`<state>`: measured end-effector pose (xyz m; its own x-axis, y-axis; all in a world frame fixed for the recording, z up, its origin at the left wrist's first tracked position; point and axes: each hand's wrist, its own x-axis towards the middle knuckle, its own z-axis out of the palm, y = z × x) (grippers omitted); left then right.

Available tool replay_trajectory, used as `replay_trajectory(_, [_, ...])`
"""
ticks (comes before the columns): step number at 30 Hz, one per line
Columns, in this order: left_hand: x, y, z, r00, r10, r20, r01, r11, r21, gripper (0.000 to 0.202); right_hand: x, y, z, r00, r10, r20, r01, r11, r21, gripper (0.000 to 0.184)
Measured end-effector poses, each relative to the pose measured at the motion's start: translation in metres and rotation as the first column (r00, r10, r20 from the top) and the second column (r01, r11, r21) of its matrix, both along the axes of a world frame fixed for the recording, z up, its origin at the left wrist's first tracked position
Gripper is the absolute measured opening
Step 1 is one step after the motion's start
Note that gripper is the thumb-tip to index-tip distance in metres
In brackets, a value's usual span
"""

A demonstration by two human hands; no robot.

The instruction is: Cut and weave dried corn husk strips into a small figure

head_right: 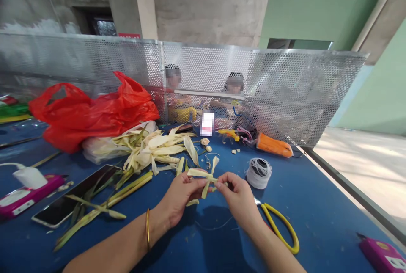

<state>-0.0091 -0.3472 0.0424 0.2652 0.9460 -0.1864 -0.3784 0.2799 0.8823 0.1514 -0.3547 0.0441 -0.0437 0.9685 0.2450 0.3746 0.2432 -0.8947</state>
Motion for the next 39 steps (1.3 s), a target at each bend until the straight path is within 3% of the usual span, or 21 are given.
replay_trajectory(3, [-0.004, 0.004, 0.001, 0.999, -0.034, -0.023, 0.033, 0.999, -0.035, 0.037, 0.003, 0.0, 0.0, 0.998, 0.002, 0.064, -0.001, 1.0, -0.027, 0.027])
replay_trajectory(7, [-0.017, 0.014, 0.004, 0.983, -0.173, 0.061, 0.18, 0.976, -0.125, 0.033, 0.006, -0.002, 0.007, 0.992, 0.074, 0.107, -0.074, 0.997, -0.01, 0.025])
replay_trajectory(10, [-0.028, 0.02, 0.008, 0.952, -0.294, 0.085, 0.305, 0.932, -0.196, 0.051, 0.007, -0.005, 0.012, 0.979, 0.139, 0.148, -0.144, 0.989, 0.026, 0.023])
replay_trajectory(13, [-0.031, 0.02, 0.009, 0.936, -0.348, -0.052, 0.336, 0.929, -0.158, 0.054, 0.008, -0.005, 0.012, 0.97, 0.144, 0.196, -0.157, 0.986, 0.051, 0.022])
replay_trajectory(18, [-0.022, 0.012, 0.007, 0.922, -0.293, -0.254, 0.299, 0.954, -0.018, 0.038, 0.007, -0.003, 0.01, 0.968, 0.093, 0.235, -0.113, 0.991, 0.072, 0.023])
replay_trajectory(21, [-0.023, 0.012, 0.007, 0.908, -0.364, -0.206, 0.367, 0.93, -0.027, 0.042, 0.008, -0.003, 0.011, 0.971, 0.094, 0.22, -0.106, 0.993, 0.046, 0.022])
replay_trajectory(26, [-0.032, 0.018, 0.01, 0.838, -0.544, -0.043, 0.539, 0.837, -0.091, 0.053, 0.01, -0.004, 0.014, 0.963, 0.126, 0.24, -0.141, 0.989, 0.05, 0.019])
replay_trajectory(28, [-0.032, 0.018, 0.008, 0.843, -0.533, -0.068, 0.527, 0.845, -0.093, 0.051, 0.009, -0.004, 0.014, 0.955, 0.121, 0.272, -0.145, 0.987, 0.069, 0.018])
replay_trajectory(33, [-0.019, 0.011, 0.001, 0.929, -0.321, -0.185, 0.319, 0.947, -0.046, 0.033, 0.007, -0.003, 0.01, 0.94, 0.11, 0.324, -0.138, 0.988, 0.067, 0.019])
replay_trajectory(39, [-0.011, 0.007, -0.004, 0.949, -0.261, -0.177, 0.247, 0.964, -0.099, 0.034, 0.005, 0.0, 0.001, 0.971, 0.061, 0.229, -0.066, 0.998, 0.014, 0.023])
